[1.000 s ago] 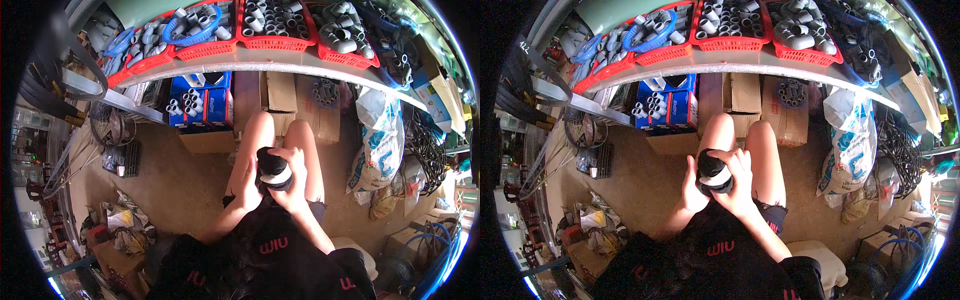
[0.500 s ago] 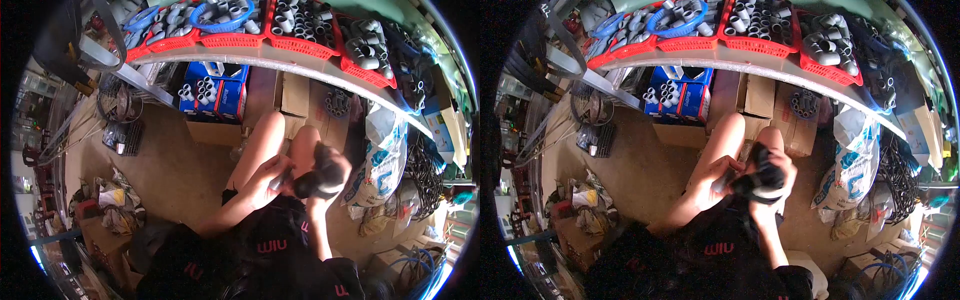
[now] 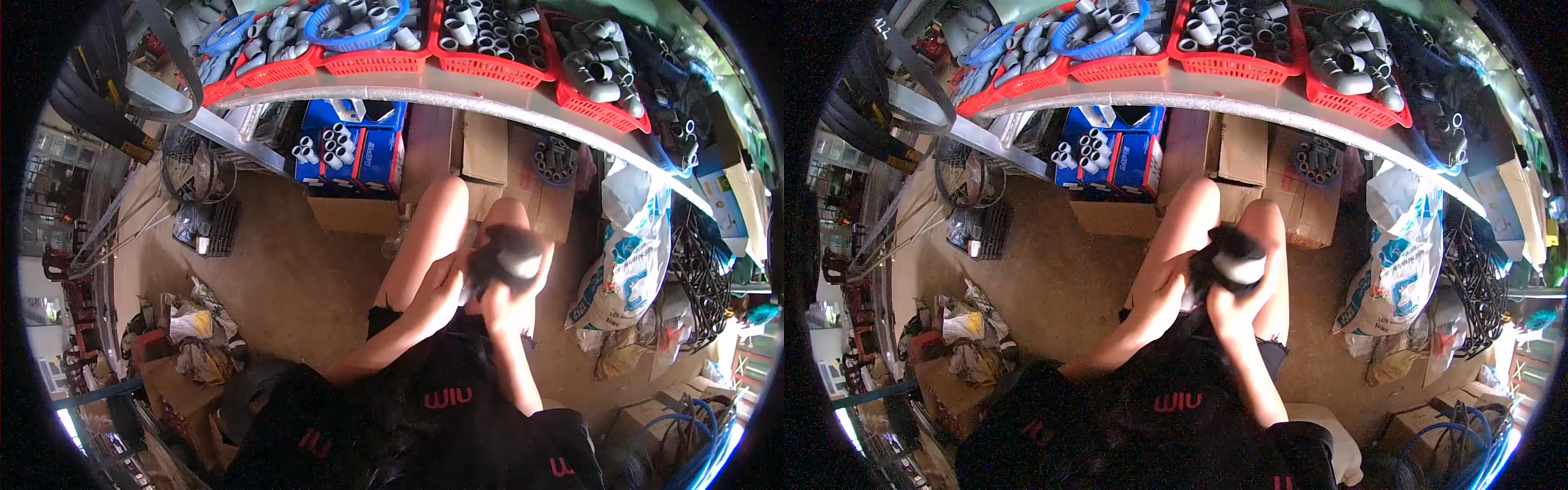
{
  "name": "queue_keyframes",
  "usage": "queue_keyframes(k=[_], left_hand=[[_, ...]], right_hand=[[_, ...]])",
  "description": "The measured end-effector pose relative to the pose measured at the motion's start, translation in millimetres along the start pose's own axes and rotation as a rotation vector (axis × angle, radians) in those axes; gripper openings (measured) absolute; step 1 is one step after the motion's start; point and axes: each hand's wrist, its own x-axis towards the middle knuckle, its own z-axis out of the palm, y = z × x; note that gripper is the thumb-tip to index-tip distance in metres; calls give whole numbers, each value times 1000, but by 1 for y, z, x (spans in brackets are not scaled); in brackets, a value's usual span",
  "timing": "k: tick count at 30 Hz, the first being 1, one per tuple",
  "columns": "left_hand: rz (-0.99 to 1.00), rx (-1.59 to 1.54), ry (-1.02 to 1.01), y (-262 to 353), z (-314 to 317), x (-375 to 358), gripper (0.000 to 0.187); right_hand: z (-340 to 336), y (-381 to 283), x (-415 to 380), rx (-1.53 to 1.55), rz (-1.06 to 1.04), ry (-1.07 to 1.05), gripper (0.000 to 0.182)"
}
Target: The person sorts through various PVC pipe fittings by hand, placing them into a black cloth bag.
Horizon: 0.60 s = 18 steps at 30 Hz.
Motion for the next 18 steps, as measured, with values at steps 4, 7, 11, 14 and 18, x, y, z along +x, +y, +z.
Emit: queue_keyframes(k=[4, 7, 11, 14, 18], left_hand=[[-183, -551, -244, 5, -1, 13, 45], [-368, -886, -241, 16, -5, 21, 43], [-132, -469, -115, 0, 1, 27, 23], [32, -403, -70, 5, 1, 7, 19], [82, -87, -185, -10, -14, 8, 20]], right_hand=[[-21, 5, 29, 264, 444, -109, 35], [-27, 10, 24, 89, 160, -80, 30], [-10, -29, 12, 73, -261, -353, 45], [-3, -19, 4, 97, -161, -364, 49], [-5, -23, 8, -47, -253, -366, 44]])
